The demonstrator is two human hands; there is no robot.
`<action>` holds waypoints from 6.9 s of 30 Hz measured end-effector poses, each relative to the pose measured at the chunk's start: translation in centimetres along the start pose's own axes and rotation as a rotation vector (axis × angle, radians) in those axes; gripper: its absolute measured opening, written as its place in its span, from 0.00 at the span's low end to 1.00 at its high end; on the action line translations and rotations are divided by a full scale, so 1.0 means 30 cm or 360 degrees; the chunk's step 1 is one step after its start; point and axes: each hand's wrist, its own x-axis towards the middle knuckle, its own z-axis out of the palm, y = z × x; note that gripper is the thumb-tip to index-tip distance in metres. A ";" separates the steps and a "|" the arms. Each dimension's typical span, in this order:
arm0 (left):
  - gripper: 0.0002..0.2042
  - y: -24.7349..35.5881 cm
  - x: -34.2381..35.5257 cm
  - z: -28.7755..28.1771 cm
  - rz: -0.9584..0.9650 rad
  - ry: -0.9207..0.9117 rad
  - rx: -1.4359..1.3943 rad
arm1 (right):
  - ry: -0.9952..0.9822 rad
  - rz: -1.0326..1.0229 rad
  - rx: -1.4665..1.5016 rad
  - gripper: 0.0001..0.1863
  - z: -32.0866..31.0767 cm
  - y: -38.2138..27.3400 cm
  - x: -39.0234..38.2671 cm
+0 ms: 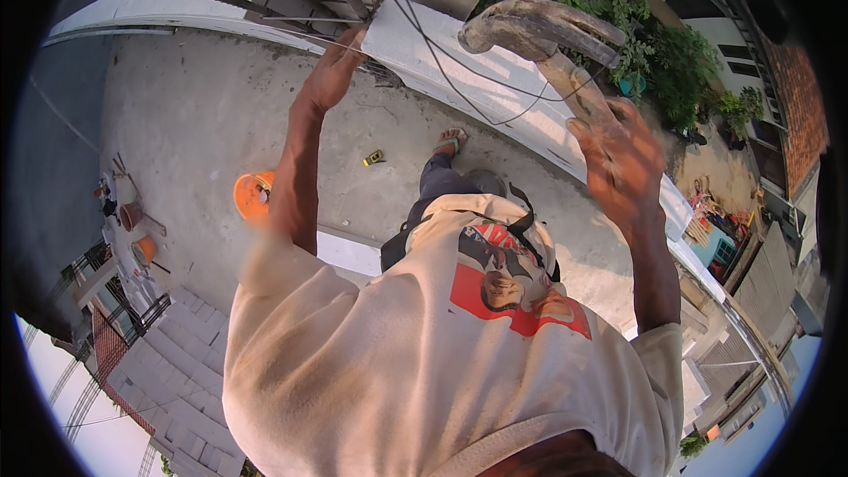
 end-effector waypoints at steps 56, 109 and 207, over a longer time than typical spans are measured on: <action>0.23 0.761 0.105 0.716 0.0366 -0.1478 0.1157 | 0.0834 0.0868 -0.0433 0.20 -0.118 -0.040 -0.624; 0.17 0.769 -0.386 0.885 0.0886 -0.0820 0.0331 | 0.0997 0.3131 0.1791 0.11 0.545 -0.085 -1.999; 0.41 -1.263 -1.863 2.005 -0.1275 -0.0508 0.1842 | 0.0457 0.1808 0.1681 0.14 0.687 0.737 -2.448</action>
